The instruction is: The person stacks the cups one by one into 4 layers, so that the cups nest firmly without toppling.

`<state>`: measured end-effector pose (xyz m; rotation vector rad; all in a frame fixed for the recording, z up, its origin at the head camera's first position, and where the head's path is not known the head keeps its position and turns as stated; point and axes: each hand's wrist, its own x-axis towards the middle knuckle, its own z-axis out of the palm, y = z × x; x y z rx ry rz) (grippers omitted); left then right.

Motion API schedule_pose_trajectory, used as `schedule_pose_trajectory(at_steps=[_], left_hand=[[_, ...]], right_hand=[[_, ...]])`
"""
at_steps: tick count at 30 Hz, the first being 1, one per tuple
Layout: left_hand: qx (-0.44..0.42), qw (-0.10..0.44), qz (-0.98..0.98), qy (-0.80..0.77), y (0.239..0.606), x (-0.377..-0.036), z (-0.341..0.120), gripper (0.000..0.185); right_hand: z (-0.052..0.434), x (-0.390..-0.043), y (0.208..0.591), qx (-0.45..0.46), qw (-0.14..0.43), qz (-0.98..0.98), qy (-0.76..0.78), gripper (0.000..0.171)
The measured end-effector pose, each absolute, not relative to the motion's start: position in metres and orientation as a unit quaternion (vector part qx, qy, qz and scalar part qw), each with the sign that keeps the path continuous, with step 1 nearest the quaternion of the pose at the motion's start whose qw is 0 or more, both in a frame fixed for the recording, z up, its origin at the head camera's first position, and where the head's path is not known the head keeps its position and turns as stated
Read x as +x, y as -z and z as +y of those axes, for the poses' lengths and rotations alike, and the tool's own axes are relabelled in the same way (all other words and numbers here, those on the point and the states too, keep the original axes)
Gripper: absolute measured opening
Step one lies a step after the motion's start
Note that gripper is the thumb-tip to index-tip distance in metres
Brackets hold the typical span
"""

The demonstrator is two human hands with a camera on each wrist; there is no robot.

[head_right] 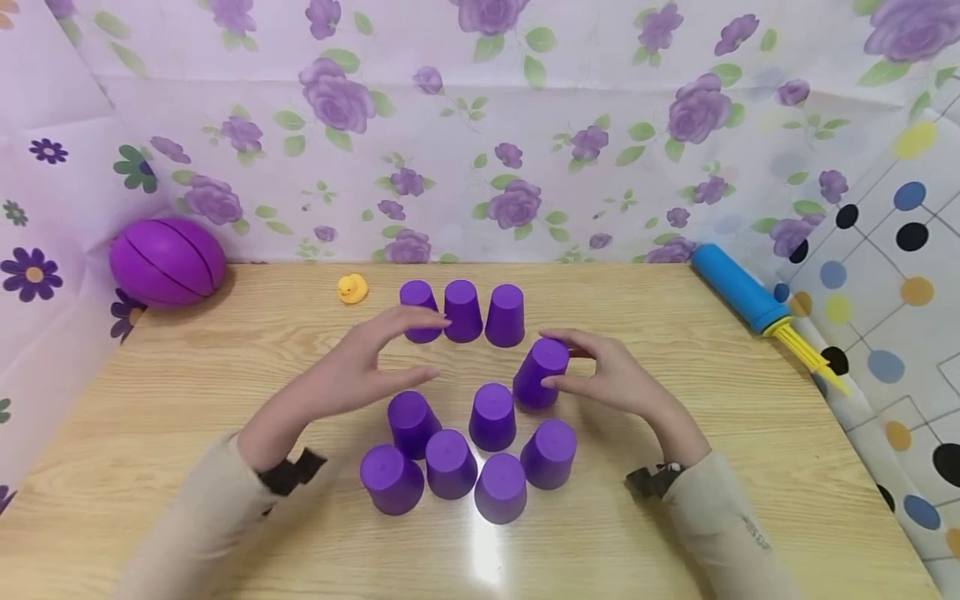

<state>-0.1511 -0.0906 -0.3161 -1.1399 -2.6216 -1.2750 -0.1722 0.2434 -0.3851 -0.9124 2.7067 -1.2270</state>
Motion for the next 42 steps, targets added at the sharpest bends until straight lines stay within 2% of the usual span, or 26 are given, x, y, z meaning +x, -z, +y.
schedule_pose_trajectory(at_steps=[7,11,15,22,28,37,42], left_hand=[[-0.278,-0.020,-0.838,0.469,0.320,-0.109,-0.098,0.039],[-0.258,-0.025,-0.852,0.455,0.327,-0.100,-0.097,0.043],[-0.254,-0.021,-0.868,0.427,0.332,-0.097,-0.099,0.048],[-0.248,-0.070,-0.889,0.379,0.331,-0.098,-0.105,0.055],[-0.260,-0.085,-0.886,0.374,0.334,-0.102,-0.109,0.053],[-0.275,-0.078,-0.888,0.361,0.342,-0.107,-0.111,0.046],[-0.270,-0.094,-0.887,0.363,0.343,-0.110,-0.112,0.041]], right_hand=[[0.245,-0.186,0.378,-0.269,0.014,0.871,0.410,0.058],[0.243,-0.197,0.379,-0.245,0.023,0.870,0.427,0.058],[0.237,-0.208,0.381,-0.224,0.038,0.870,0.438,0.057],[0.221,-0.208,0.364,-0.209,0.049,0.866,0.452,0.056],[0.219,-0.211,0.360,-0.211,0.052,0.869,0.444,0.055],[0.237,-0.238,0.384,-0.209,0.059,0.876,0.430,0.058],[0.239,-0.246,0.386,-0.217,0.051,0.875,0.429,0.059]])
